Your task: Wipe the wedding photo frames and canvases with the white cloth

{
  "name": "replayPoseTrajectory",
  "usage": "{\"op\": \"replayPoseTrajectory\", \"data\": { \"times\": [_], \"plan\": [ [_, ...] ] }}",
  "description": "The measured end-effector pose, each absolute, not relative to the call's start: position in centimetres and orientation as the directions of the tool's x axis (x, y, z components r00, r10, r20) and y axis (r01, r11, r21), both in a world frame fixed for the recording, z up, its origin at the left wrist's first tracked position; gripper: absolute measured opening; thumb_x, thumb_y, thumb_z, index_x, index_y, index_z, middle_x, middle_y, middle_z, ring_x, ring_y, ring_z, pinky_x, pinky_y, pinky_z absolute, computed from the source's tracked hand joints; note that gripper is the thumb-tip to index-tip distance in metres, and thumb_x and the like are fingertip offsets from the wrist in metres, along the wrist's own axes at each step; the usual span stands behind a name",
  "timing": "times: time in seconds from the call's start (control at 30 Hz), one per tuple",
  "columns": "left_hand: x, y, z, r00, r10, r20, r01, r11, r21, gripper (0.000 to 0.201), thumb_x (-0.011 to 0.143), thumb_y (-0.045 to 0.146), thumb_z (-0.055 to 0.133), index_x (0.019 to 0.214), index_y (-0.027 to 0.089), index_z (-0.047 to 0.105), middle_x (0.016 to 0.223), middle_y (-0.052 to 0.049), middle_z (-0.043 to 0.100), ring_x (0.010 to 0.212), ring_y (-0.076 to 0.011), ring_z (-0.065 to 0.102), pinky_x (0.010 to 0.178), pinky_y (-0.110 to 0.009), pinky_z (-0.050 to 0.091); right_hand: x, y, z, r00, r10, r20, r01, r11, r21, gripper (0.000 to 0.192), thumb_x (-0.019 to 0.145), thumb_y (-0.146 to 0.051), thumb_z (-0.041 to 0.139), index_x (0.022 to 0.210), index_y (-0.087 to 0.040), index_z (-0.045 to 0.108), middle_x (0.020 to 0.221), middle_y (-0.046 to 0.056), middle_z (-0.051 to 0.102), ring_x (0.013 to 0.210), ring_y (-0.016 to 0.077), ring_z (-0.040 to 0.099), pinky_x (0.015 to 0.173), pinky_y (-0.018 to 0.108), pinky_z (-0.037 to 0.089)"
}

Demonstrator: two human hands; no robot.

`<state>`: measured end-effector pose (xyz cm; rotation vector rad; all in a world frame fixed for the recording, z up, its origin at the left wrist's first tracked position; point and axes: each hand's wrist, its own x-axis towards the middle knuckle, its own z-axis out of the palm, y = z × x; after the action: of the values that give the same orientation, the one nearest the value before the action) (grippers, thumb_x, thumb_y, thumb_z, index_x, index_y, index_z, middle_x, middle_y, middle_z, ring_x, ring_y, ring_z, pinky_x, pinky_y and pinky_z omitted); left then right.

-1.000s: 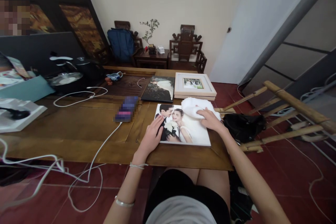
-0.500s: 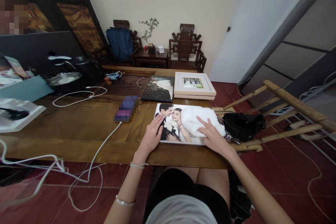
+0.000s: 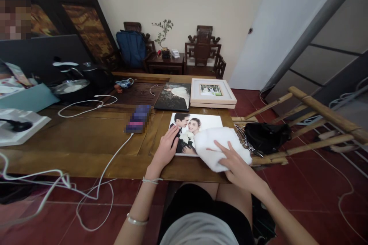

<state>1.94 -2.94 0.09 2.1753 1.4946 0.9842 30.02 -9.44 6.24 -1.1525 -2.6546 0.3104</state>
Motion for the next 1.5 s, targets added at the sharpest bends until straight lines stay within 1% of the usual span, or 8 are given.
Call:
{"op": "replayPoseTrajectory", "data": {
  "times": [0.2,0.4,0.5,0.7,0.87,1.1,1.37,1.5],
  "plan": [
    [1.8,-2.7,-0.4,0.225,0.9,0.374,0.667,-0.422,0.614,0.042,0.093,0.024,0.034,0.135,0.023,0.041,0.144,-0.009,0.039,0.135,-0.021,0.03,0.109,-0.048,0.027,29.9,-2.4,6.1,-0.619,0.78,0.089,0.733,0.614,-0.293,0.057,0.055,0.004,0.038,0.104,-0.013,0.061,0.139,0.019,0.042,0.136,0.025,0.022,0.109,0.057,0.013],
    [1.6,-2.5,-0.8,0.229,0.9,0.371,0.66,-0.424,0.621,0.042,0.093,0.025,0.035,0.135,0.023,0.041,0.145,-0.008,0.038,0.135,-0.0211,0.031,0.109,-0.047,0.027,29.5,3.4,5.9,-0.571,0.814,0.106,0.758,0.573,-0.313,0.064,0.059,0.002,0.035,0.117,-0.016,0.055,0.132,0.014,0.051,0.136,0.0262,0.024,0.104,0.065,0.011],
    [1.6,-2.5,-0.9,0.23,0.901,0.367,0.663,-0.421,0.619,0.042,0.093,0.025,0.035,0.135,0.022,0.041,0.145,-0.009,0.038,0.135,-0.0215,0.031,0.109,-0.047,0.027,29.1,4.1,5.7,-0.532,0.837,0.126,0.779,0.542,-0.316,0.063,0.061,0.002,0.034,0.118,-0.015,0.054,0.133,0.015,0.05,0.135,0.0284,0.025,0.101,0.069,0.007],
    [1.7,-2.7,-0.5,0.226,0.901,0.372,0.667,-0.421,0.615,0.042,0.093,0.024,0.034,0.135,0.023,0.041,0.144,-0.008,0.039,0.135,-0.021,0.03,0.109,-0.046,0.027,28.5,-0.1,5.4,-0.526,0.84,0.135,0.796,0.542,-0.269,0.059,0.059,0.002,0.036,0.111,-0.013,0.059,0.134,0.019,0.047,0.137,0.0286,0.02,0.103,0.066,0.007],
    [1.9,-2.9,0.1,0.217,0.908,0.357,0.686,-0.403,0.606,0.042,0.093,0.024,0.034,0.135,0.022,0.041,0.143,-0.009,0.04,0.135,-0.0209,0.031,0.109,-0.047,0.028,28.5,-6.4,6.0,-0.594,0.793,0.14,0.747,0.607,-0.27,0.056,0.053,0.006,0.034,0.096,-0.017,0.063,0.138,0.011,0.045,0.139,0.0267,0.012,0.105,0.067,0.005],
    [1.9,-3.0,0.2,0.215,0.908,0.359,0.688,-0.402,0.605,0.042,0.093,0.024,0.034,0.135,0.022,0.041,0.143,-0.01,0.041,0.135,-0.0212,0.031,0.108,-0.046,0.028,27.6,-11.6,6.4,-0.619,0.779,0.103,0.737,0.621,-0.265,0.05,0.055,0.009,0.032,0.083,-0.018,0.063,0.142,0.003,0.041,0.139,0.027,0.006,0.105,0.069,0.001],
    [1.9,-3.0,0.2,0.226,0.908,0.354,0.688,-0.406,0.602,0.042,0.094,0.024,0.033,0.135,0.021,0.04,0.143,-0.01,0.04,0.136,-0.0202,0.03,0.109,-0.046,0.028,28.4,-9.3,6.4,-0.613,0.783,0.106,0.726,0.611,-0.316,0.057,0.054,0.007,0.032,0.096,-0.017,0.063,0.144,0.011,0.037,0.139,0.0244,0.012,0.107,0.065,0.003],
    [1.9,-2.9,0.1,0.226,0.911,0.345,0.685,-0.401,0.608,0.042,0.094,0.025,0.033,0.135,0.021,0.04,0.144,-0.009,0.039,0.136,-0.0203,0.029,0.109,-0.046,0.028,29.1,-6.0,6.3,-0.609,0.787,0.096,0.727,0.603,-0.329,0.058,0.055,0.005,0.034,0.102,-0.015,0.061,0.141,0.016,0.04,0.138,0.0238,0.016,0.108,0.062,0.005]
  ]
}}
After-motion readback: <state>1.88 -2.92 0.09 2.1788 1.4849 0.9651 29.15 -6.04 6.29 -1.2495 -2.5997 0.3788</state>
